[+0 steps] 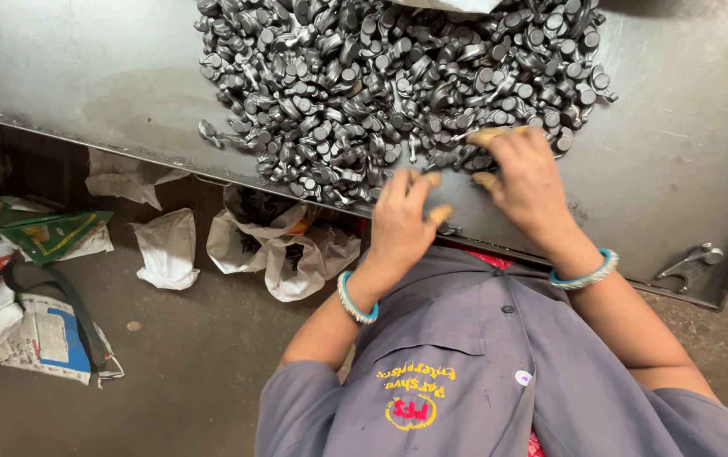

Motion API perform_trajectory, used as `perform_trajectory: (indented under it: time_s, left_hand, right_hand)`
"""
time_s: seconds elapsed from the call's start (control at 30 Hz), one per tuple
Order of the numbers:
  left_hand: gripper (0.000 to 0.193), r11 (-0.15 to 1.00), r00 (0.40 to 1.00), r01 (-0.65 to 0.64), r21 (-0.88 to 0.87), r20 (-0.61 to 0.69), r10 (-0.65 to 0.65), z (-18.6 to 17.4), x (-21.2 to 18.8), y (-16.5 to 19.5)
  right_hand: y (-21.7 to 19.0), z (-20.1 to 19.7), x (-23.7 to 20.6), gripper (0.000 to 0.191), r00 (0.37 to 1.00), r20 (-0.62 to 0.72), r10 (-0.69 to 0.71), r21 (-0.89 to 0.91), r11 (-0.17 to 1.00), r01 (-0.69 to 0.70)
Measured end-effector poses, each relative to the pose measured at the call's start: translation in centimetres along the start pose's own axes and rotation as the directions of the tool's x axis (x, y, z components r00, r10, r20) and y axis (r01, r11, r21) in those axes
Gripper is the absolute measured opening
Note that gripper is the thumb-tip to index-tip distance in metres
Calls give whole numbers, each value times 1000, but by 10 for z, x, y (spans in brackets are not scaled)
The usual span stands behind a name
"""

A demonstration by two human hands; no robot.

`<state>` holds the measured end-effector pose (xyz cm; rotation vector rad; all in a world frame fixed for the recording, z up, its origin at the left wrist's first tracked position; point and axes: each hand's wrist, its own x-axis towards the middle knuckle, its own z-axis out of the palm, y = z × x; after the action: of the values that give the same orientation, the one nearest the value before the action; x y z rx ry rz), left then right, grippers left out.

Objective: The person opens white woven sacks and pours small metal castings onto a metal table, spreading them across the surface by hand. They then pick up individual castings, turn them over in their hands, and set them back on the table.

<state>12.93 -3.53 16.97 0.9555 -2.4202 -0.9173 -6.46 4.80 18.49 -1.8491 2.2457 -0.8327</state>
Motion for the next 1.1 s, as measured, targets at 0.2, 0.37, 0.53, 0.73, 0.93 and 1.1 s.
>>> perform_trajectory:
  time_s: [0.2,0.37,0.53,0.73,0.93,1.1]
  left_hand:
    - [45,990,988,40,-135,150,-19,13,-19,-3]
    - [35,983,991,24,-182,137,2,36,-12,-7]
    - [32,975,992,-63,-213,90,84,59,4,-3]
    - [30,985,990,-141,-94,-11,141,76,27,12]
    - [28,990,985,-136,-26,-111,133,67,47,25]
    - [38,892,997,-64,-447,19,81,65,45,42]
  right_hand:
    - [17,8,-27,25,996,51,-73,-19,997,74]
    - [44,-30,-56,35,988,53,-144,16,990,143]
    - [36,-48,-74,32,911,-36,411,179,899,-399]
    - [13,-13,-80,59,936,-177,303,-46,948,-316]
    - [31,-4,-86,41,936,-175,307,-68,944,-322]
    - [42,-9,-90,36,856,-67,513,371,809,-456]
